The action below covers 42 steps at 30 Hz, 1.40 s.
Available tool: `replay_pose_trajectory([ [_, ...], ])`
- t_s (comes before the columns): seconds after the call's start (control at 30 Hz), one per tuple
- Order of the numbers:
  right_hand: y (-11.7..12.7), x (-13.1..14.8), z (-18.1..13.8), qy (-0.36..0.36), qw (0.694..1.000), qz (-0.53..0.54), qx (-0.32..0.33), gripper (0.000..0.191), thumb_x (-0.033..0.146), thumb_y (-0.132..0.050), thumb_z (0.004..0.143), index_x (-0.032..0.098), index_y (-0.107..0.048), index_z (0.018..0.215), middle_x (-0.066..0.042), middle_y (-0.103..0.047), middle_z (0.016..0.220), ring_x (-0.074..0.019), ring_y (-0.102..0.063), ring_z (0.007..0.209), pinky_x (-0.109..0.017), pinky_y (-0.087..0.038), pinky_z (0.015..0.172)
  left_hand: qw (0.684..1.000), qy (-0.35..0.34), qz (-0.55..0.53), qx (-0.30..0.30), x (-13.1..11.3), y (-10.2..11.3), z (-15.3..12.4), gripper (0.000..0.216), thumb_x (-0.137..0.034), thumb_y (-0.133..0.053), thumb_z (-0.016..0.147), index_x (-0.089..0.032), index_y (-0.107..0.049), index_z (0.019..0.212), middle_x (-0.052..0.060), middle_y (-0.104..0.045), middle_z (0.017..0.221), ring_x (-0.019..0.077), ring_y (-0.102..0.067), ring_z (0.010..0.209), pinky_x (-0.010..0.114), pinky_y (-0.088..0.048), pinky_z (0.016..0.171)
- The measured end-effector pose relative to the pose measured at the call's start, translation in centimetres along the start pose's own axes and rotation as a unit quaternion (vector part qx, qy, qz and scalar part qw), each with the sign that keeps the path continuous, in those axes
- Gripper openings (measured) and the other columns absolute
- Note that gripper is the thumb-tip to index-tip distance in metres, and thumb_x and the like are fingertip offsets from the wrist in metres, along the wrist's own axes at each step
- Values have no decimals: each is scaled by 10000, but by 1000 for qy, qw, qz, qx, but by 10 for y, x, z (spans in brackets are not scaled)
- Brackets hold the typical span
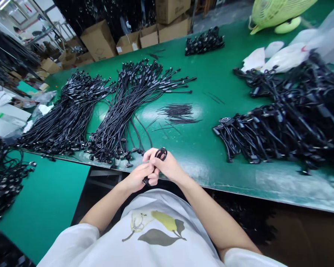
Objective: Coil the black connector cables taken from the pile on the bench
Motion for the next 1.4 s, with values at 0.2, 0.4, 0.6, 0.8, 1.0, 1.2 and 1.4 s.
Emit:
replay_pose_trajectory([
  [0.2, -4, -6, -10, 0, 999, 29, -16, 715, 763, -500, 823, 150, -425, 463, -33, -541, 631, -80, -430, 526, -237, -353, 529, 998, 14, -65, -11, 7, -4, 2, 486, -537, -788, 679, -111, -577, 777, -53, -382, 570, 62, -378, 511, 236, -304, 528],
  [0.4, 44, 6, 18, -72, 963, -152, 211, 499, 577, -674, 798, 157, -674, 1067, -71, -681, 1015, -179, -620, 871, -297, -481, 798, 990, -82, -18, -117, 7, 20, -6, 500, -578, -760, 690, -127, -554, 751, -67, -376, 546, 45, -311, 487, 227, -224, 506],
  [0.6, 101, 4, 134, -7, 777, -630, -14, 345, 193, -442, 950, 91, -652, 1204, -169, -576, 1246, -204, -558, 1059, -295, -393, 889, 977, -141, -26, -160, -3, 30, -20, 474, -564, -740, 724, -147, -518, 756, -78, -356, 549, 45, -291, 490, 224, -224, 514],
  [0.8, 110, -9, 180, -42, 744, -666, 26, 78, 161, -632, 808, 107, -687, 822, -125, -635, 958, -191, -563, 840, -282, -397, 758, 964, -188, -20, -187, -13, 43, -39, 439, -539, -701, 788, -137, -525, 778, -63, -367, 585, 48, -307, 519, 225, -233, 531],
  [1.0, 89, 14, 98, -18, 817, -565, -110, 166, 276, -497, 886, 175, -629, 902, -92, -637, 911, -215, -566, 832, -314, -419, 735, 962, -194, -27, -191, -23, 42, -27, 462, -543, -705, 781, -137, -573, 958, -76, -348, 573, 51, -284, 496, 223, -223, 514],
  [1.2, 17, 3, 0, -1, 938, -346, -27, 199, 367, -556, 881, 185, -626, 842, -19, -621, 756, -141, -552, 670, -261, -423, 624, 970, -200, 44, -134, -23, 25, 8, 537, -535, -595, 867, -131, -567, 1219, -65, -372, 608, 73, -323, 534, 230, -291, 535],
  [1.4, -1, 32, -14, 288, 656, -698, -7, 237, 149, -444, 951, 163, -660, 854, -69, -636, 800, -161, -522, 725, -313, -363, 664, 871, -253, 361, -218, -26, 24, 12, 409, -308, -418, 957, -171, -586, 1304, 66, -674, 967, 172, -608, 919, 313, -479, 893],
])
Point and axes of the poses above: each hand's wrist, its own z-axis towards the middle knuckle, its own y-axis out of the back of the hand, x = y × z, the point moved 4 cm from there along z, towards the middle knuckle
